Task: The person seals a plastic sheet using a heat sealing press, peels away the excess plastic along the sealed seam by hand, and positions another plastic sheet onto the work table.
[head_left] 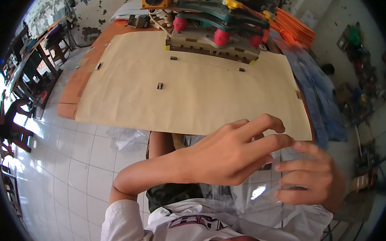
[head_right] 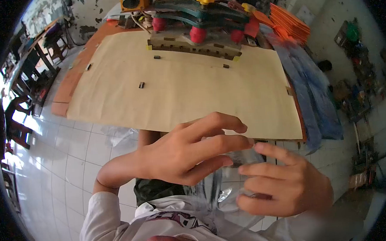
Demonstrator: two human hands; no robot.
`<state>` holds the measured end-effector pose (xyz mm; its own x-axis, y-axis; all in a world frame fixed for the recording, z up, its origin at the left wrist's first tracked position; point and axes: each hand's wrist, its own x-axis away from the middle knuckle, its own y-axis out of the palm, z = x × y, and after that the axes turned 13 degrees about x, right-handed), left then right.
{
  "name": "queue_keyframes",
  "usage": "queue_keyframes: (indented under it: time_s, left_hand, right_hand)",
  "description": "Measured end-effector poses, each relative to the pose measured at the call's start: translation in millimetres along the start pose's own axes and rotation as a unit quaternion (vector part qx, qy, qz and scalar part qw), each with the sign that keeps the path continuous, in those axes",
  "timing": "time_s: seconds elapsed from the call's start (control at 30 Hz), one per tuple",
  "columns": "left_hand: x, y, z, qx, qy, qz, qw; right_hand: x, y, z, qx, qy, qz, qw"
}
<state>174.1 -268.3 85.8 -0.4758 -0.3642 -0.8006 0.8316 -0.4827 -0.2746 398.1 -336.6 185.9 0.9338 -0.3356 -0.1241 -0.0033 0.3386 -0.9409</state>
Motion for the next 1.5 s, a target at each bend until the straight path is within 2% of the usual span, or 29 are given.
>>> queue_keyframes:
  time_s: [0.1, 0.17, 0.23, 0.3, 0.37, 0.43, 0.53, 0.57, 0.63, 0.7, 0.77, 0.8, 0.9, 0.93, 0.97, 1.03, 1.1, 1.17, 1.23, 1.3, 1.37, 1.43, 1.5]
  left_hand:
    - [1, -5, -2, 0.038, -0.007, -0.026, 0.999]
    - [1, -8, 0, 0.085, -0.037, -0.036, 0.995]
    - [-1, -12, 3, 0.110, -0.062, -0.053, 0.991]
    - [-3, -14, 4, 0.136, -0.088, -0.071, 0.984]
    - [-6, -17, 3, 0.114, -0.092, -0.079, 0.986]
    - [-11, -23, 8, 0.130, -0.127, -0.094, 0.979]
    - [-18, -27, 13, 0.186, -0.268, -0.071, 0.943]
    - [-20, -29, 12, 0.186, -0.268, -0.077, 0.942]
    - [-24, -34, 10, 0.035, -0.236, -0.116, 0.964]
    - [-24, -33, 6, 0.000, -0.237, -0.106, 0.966]
    - [-22, -36, 0, -0.124, -0.215, -0.067, 0.966]
    - [-20, -36, -1, -0.146, -0.208, -0.029, 0.967]
    - [-15, -49, -4, -0.139, -0.239, -0.005, 0.961]
    - [-13, -50, -2, -0.196, -0.201, 0.022, 0.959]
    - [-13, -54, 0, -0.200, -0.201, 0.020, 0.959]
    - [-12, -64, 4, -0.219, -0.219, 0.020, 0.951]
    - [-10, -71, 4, -0.202, -0.213, 0.034, 0.955]
    - [-11, -79, 10, -0.100, -0.260, 0.039, 0.960]
    - [-10, -85, 12, -0.071, -0.264, 0.033, 0.962]
    - [-10, -90, 17, -0.006, -0.335, 0.062, 0.940]
    - [-10, -92, 20, 0.015, -0.331, 0.063, 0.941]
    - [-14, -93, 30, 0.037, -0.375, 0.068, 0.924]
    - [-14, -93, 33, 0.050, -0.381, 0.069, 0.921]
  right_hand:
    - [6, -7, 9, -0.041, 0.042, -0.014, 0.998]
    - [12, -8, 13, -0.078, 0.123, 0.009, 0.989]
    - [17, -9, 21, -0.080, 0.136, 0.029, 0.987]
    - [19, -18, 29, -0.100, 0.187, -0.032, 0.977]
    - [16, -25, 33, -0.081, 0.228, -0.047, 0.969]
    - [13, -25, 38, -0.062, 0.269, -0.062, 0.959]
    - [2, -16, 46, -0.100, 0.348, -0.035, 0.931]
    - [-1, -11, 49, -0.100, 0.353, -0.032, 0.930]
    - [-4, 2, 55, -0.062, 0.322, -0.010, 0.945]
    - [-10, 12, 57, -0.074, 0.323, 0.004, 0.943]
    - [-18, 14, 59, -0.088, 0.322, 0.018, 0.942]
    - [-22, 12, 60, -0.103, 0.336, 0.003, 0.936]
    - [-22, 14, 69, -0.153, 0.352, -0.004, 0.923]
    - [-21, 17, 73, -0.187, 0.353, -0.001, 0.917]
    - [-19, 23, 77, -0.188, 0.352, 0.003, 0.917]
    - [-14, 36, 84, -0.285, 0.303, 0.076, 0.906]
    - [-15, 31, 82, -0.328, 0.315, 0.052, 0.889]
    - [-15, 28, 81, -0.371, 0.328, 0.028, 0.868]
    - [-13, 28, 81, -0.426, 0.337, -0.015, 0.840]
    - [-9, 32, 80, -0.444, 0.339, -0.017, 0.829]
    - [-7, 35, 78, -0.463, 0.339, -0.020, 0.819]
    - [-7, 35, 75, -0.485, 0.333, -0.017, 0.809]
    - [-3, 35, 75, -0.498, 0.332, -0.019, 0.801]
